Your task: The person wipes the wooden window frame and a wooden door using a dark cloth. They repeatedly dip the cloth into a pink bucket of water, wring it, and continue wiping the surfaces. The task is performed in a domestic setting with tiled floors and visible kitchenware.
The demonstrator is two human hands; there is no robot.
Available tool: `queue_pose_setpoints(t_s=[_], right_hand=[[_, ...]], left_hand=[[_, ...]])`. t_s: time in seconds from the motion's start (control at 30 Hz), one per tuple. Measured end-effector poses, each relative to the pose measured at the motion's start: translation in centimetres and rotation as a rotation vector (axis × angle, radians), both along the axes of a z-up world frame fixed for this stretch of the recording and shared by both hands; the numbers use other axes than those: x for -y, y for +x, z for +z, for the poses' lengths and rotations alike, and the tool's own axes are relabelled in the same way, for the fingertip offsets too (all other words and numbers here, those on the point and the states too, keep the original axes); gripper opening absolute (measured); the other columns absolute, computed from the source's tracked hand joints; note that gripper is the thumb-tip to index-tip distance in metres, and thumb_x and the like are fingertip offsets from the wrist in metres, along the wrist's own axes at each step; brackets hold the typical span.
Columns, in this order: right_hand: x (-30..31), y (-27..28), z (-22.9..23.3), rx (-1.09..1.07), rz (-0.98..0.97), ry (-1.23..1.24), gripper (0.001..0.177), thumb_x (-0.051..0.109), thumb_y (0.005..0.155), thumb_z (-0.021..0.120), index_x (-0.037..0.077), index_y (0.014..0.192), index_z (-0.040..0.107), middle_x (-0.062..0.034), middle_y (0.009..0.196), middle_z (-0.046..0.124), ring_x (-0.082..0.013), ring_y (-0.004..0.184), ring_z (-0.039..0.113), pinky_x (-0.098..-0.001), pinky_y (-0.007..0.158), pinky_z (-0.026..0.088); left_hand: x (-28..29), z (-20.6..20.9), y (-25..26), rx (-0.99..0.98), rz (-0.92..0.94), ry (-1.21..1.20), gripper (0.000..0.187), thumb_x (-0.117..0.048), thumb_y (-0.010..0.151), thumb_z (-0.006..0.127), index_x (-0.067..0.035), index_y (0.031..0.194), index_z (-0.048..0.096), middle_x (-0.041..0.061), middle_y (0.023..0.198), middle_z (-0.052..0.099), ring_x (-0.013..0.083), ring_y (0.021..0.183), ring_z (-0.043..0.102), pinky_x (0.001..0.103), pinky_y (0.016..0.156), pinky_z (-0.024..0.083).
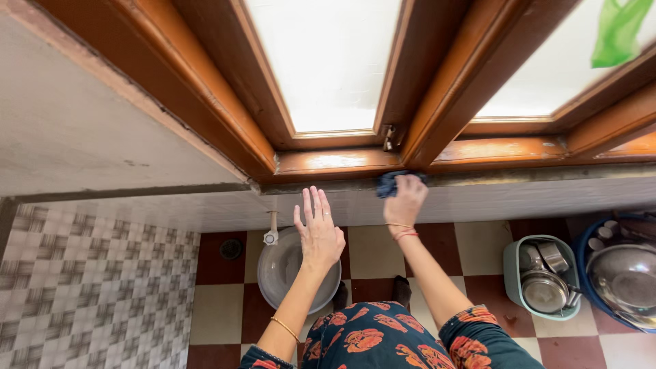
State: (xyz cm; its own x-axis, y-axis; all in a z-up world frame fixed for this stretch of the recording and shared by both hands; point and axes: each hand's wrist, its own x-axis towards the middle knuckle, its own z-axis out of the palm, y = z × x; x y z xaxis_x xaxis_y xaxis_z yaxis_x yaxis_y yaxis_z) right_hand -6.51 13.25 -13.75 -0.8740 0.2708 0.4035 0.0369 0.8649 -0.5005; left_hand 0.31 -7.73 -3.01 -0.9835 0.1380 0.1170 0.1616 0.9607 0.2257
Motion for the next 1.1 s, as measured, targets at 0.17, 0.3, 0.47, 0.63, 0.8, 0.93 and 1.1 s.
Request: queue_pose_setpoints(t_s=[0.17, 0.3, 0.47, 0.63, 0.8, 0.93, 1.1], right_hand=[[4.8, 0.4, 1.4, 0.016, 0.264, -0.032, 0.052, -0.006, 0.066, 0.061, 0.008, 0.115, 0.066, -0.0162, 0.125, 0.057, -0.0432, 0.114, 0.044, -0.0487, 0.103, 0.040], [2.1, 2.0, 4.1, 0.115, 0.739, -0.033, 0.059, -0.011, 0.066, 0.054, 0.009, 0.121, 0.064, -0.0130, 0.122, 0.059, -0.0395, 0.118, 0.049, -0.0447, 0.106, 0.044], [4.6, 7.3, 1.0, 0.399, 0.933, -0.282, 0.061, -0.014, 0.066, 0.047, 0.008, 0.122, 0.057, -0.0191, 0.119, 0.058, -0.0416, 0.113, 0.055, -0.0456, 0.104, 0.046], [9.3, 8.8, -7.6, 0.683, 0.812, -0.362, 0.048, -0.008, 0.077, 0.053, 0.011, 0.121, 0.056, -0.0188, 0.110, 0.064, -0.0414, 0.105, 0.062, -0.0449, 0.096, 0.051], [14.4, 9.0, -20.2, 0.801, 0.803, -0.148, 0.042, 0.005, 0.081, 0.067, 0.017, 0.122, 0.065, -0.0248, 0.103, 0.065, -0.0437, 0.102, 0.062, -0.0465, 0.090, 0.050], [18.0, 8.2, -30.7, 0.794, 0.761, -0.207, 0.033, 0.013, 0.072, 0.072, 0.009, 0.105, 0.073, -0.0226, 0.097, 0.072, -0.0389, 0.092, 0.069, -0.0434, 0.085, 0.055], [22.9, 5.8, -34.6, 0.915, 0.544, -0.452, 0.037, 0.026, 0.068, 0.082, 0.006, 0.098, 0.074, -0.0122, 0.087, 0.075, -0.0235, 0.082, 0.071, -0.0376, 0.082, 0.054]], left_hand=[[2.3, -2.2, 2.8, 0.040, 0.039, 0.122, 0.093, -0.017, 0.075, 0.064, 0.012, 0.154, 0.024, 0.027, 0.164, 0.021, 0.0395, 0.154, 0.015, 0.054, 0.120, 0.016], [3.3, -4.3, 4.7, 0.047, 0.111, 0.174, 0.089, -0.010, 0.075, 0.063, 0.008, 0.154, 0.028, 0.027, 0.163, 0.024, 0.0386, 0.153, 0.022, 0.049, 0.120, 0.024], [5.5, -7.6, 7.8, 0.134, 0.329, 0.137, 0.081, -0.011, 0.080, 0.066, 0.001, 0.153, 0.034, 0.024, 0.163, 0.025, 0.0380, 0.151, 0.024, 0.049, 0.116, 0.028], [10.8, -15.3, 9.3, 0.144, 0.443, -0.087, 0.077, -0.023, 0.090, 0.069, -0.007, 0.157, 0.035, 0.019, 0.167, 0.024, 0.0378, 0.152, 0.027, 0.047, 0.116, 0.032], [15.4, -23.4, 6.6, 0.240, 0.381, -0.414, 0.083, -0.046, 0.091, 0.065, -0.020, 0.160, 0.026, 0.014, 0.168, 0.013, 0.0408, 0.146, 0.031, 0.056, 0.110, 0.040], [18.0, -30.2, 3.5, 0.323, 0.226, -0.397, 0.089, -0.056, 0.089, 0.061, -0.027, 0.161, 0.018, 0.009, 0.168, 0.008, 0.0372, 0.132, 0.048, 0.052, 0.081, 0.056], [20.1, -38.2, -1.4, -0.004, 0.130, -0.248, 0.040, -0.037, 0.106, 0.062, -0.017, 0.139, 0.051, 0.012, 0.136, 0.053, 0.0243, 0.105, 0.068, 0.036, 0.069, 0.061]])
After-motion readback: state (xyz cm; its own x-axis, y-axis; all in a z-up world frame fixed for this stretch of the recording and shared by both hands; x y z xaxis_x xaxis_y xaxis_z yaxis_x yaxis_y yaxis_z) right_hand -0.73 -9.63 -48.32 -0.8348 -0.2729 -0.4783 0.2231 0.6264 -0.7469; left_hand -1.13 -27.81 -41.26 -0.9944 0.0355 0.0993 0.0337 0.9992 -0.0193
